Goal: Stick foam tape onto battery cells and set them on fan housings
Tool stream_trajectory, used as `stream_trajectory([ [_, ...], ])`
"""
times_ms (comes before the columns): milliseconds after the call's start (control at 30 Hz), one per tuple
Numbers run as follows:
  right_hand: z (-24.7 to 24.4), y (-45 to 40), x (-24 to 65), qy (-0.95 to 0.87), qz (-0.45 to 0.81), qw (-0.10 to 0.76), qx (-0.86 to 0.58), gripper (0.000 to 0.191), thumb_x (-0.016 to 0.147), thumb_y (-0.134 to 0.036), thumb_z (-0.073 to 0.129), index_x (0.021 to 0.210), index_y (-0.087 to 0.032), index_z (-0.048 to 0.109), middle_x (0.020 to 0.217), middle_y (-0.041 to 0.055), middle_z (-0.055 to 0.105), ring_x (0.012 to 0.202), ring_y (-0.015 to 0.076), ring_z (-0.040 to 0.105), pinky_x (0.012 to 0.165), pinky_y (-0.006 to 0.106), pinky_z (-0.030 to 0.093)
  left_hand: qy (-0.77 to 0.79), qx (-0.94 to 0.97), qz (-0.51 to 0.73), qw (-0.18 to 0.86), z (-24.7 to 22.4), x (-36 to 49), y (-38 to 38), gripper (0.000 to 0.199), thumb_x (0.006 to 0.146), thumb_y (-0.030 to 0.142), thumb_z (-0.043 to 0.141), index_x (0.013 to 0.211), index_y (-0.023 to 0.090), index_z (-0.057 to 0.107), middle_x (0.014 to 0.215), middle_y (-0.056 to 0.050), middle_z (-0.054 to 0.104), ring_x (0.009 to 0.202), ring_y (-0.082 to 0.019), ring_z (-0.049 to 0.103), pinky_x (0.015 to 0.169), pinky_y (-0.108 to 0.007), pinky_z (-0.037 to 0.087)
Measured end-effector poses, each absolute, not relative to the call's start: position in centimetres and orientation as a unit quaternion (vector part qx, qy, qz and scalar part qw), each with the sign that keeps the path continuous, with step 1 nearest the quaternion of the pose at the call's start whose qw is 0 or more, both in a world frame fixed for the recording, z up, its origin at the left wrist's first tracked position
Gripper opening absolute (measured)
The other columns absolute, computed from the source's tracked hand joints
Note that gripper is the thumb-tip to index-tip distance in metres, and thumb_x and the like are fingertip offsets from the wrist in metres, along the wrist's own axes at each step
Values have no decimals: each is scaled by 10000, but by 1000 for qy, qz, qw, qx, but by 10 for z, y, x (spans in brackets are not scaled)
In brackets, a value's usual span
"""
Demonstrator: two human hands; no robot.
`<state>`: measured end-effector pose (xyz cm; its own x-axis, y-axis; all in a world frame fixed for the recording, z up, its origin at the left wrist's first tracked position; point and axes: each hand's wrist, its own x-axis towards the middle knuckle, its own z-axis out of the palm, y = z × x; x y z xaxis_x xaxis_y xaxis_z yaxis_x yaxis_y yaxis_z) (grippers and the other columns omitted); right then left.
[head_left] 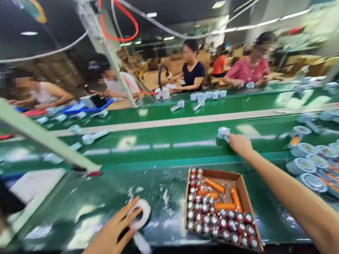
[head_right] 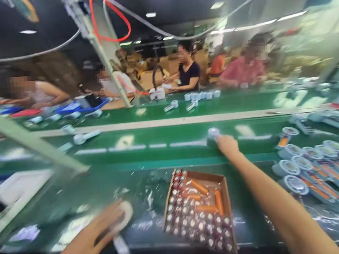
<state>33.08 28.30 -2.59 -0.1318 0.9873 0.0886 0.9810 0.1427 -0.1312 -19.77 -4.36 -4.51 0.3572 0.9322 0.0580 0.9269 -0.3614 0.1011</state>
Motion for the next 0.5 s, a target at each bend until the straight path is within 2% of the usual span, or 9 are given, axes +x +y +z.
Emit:
stream_trajectory([
  [100, -33, 277, 345, -775, 28, 100, -624, 352, 1030, -307, 552, 1289, -99, 669, 1029, 272, 722, 924, 367, 718, 781, 457, 516, 561, 825, 47, 49, -27, -180, -46, 448, 1006, 212, 488, 1415, 317, 637, 1671, -61, 385, 1455, -268, 509, 1153, -436, 510],
  [167, -33, 265, 350, -786, 23, 136, -602, 395, 1012, -338, 594, 1299, -75, 661, 1248, 332, 651, 1137, 404, 663, 926, 507, 489, 578, 813, 61, 28, -29, -172, -47, 389, 994, 151, 482, 1275, 279, 718, 1638, -84, 431, 1474, -295, 467, 1170, -501, 492],
  [233, -25, 245, 349, -794, 17, 180, -580, 431, 1004, -369, 611, 1317, -75, 648, 1436, 323, 541, 1325, 397, 552, 1062, 511, 425, 589, 806, 66, -6, -36, -164, -49, 346, 984, 131, 499, 1193, 258, 743, 1572, -97, 496, 1481, -330, 423, 1170, -553, 478],
  [300, -10, 219, 341, -807, 35, 204, -553, 420, 1019, -421, 588, 1326, -140, 648, 1400, 229, 609, 1251, 325, 614, 1046, 440, 458, 576, 815, 55, -29, -38, -159, -49, 350, 980, 111, 493, 1201, 240, 732, 1487, -99, 571, 1463, -342, 418, 1169, -557, 470],
  [367, 11, 194, 329, -838, 86, 183, -507, 355, 1029, -460, 572, 1275, -227, 677, 1209, 107, 730, 1011, 240, 708, 915, 354, 522, 555, 829, 50, -44, -35, -161, -46, 356, 980, 110, 483, 1241, 210, 704, 1394, -103, 642, 1419, -336, 461, 1178, -551, 454],
  [433, 29, 174, 315, -877, 131, 110, -448, 296, 1031, -454, 565, 1197, -257, 711, 1060, 48, 771, 877, 213, 722, 825, 327, 533, 553, 827, 81, -63, -27, -169, -41, 330, 976, 146, 488, 1239, 186, 682, 1320, -119, 681, 1372, -343, 510, 1188, -590, 421],
  [500, 37, 162, 300, -906, 146, 12, -398, 268, 1038, -409, 546, 1159, -258, 732, 1015, 40, 779, 891, 232, 727, 798, 328, 530, 583, 794, 151, -78, -20, -177, -36, 282, 965, 211, 514, 1206, 189, 659, 1310, -136, 673, 1383, -373, 503, 1186, -649, 387],
])
